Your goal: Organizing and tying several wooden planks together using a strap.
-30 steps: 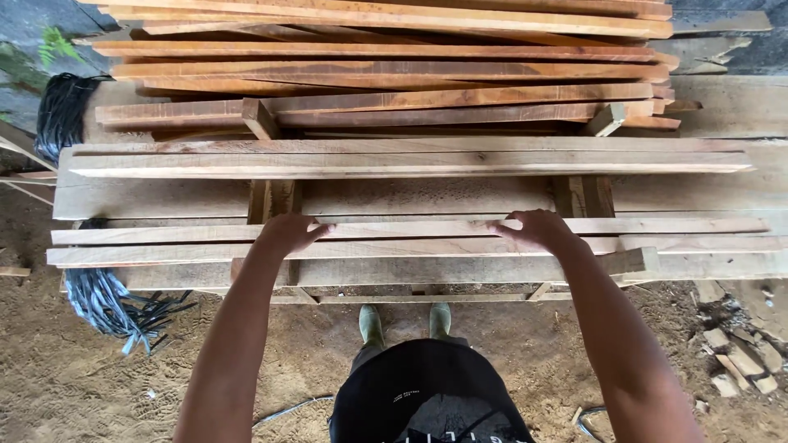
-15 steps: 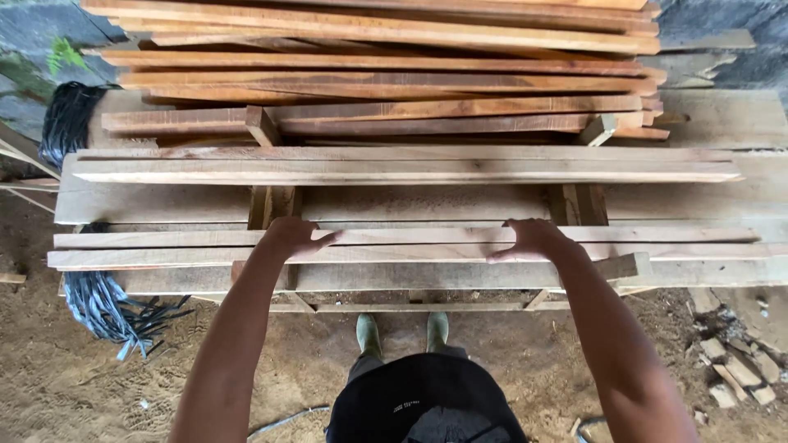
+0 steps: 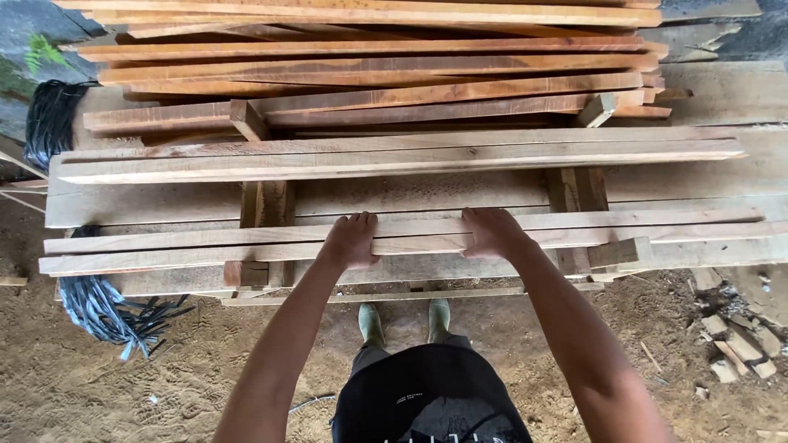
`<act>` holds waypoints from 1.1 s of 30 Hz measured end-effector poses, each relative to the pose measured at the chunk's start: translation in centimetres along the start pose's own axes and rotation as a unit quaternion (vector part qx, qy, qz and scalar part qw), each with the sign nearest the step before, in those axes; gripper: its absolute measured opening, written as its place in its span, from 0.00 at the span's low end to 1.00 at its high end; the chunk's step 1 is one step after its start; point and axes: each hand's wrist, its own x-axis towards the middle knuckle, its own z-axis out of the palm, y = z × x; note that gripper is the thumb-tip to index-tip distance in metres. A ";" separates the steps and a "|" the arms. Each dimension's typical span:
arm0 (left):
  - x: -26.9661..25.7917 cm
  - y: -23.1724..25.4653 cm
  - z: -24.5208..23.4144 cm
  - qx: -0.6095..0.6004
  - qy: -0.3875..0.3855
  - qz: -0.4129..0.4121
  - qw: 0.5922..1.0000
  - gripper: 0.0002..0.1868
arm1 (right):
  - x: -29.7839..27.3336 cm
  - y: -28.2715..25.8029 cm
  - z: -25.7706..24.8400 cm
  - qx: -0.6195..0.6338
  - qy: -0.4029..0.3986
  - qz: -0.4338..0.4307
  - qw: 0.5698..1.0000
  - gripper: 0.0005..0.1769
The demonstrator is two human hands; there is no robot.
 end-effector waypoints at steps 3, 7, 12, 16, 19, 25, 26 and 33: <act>-0.3 0.0 -0.3 -0.015 0.005 0.005 1.000 0.42 | 0.4 0.5 0.6 -0.011 -0.011 -0.007 1.000 0.44; -0.7 -0.3 -0.2 -0.007 0.050 0.012 0.999 0.40 | 0.7 0.8 0.7 -0.022 -0.006 -0.019 1.000 0.43; -1.2 -0.4 -1.8 -0.056 0.023 0.019 0.998 0.42 | -1.2 0.4 -1.4 -0.017 -0.020 -0.035 0.999 0.44; -2.7 -4.7 0.8 -0.104 -0.004 0.014 0.994 0.46 | -2.9 7.4 1.4 -0.013 -0.008 -0.021 1.000 0.49; -5.7 -11.0 4.1 -0.048 0.038 0.035 0.997 0.48 | -5.0 11.2 1.0 0.000 0.004 0.003 1.000 0.52; -8.8 -13.4 1.2 0.051 -0.053 -0.064 0.995 0.43 | -5.3 16.9 4.8 -0.069 0.026 0.085 0.994 0.48; -8.7 -13.3 1.2 0.055 -0.078 -0.075 0.993 0.43 | -4.9 17.4 5.6 -0.065 0.017 0.098 0.993 0.48; -8.4 -13.6 1.7 0.034 -0.130 -0.094 0.986 0.41 | -4.6 16.6 4.8 -0.055 -0.009 0.123 0.991 0.44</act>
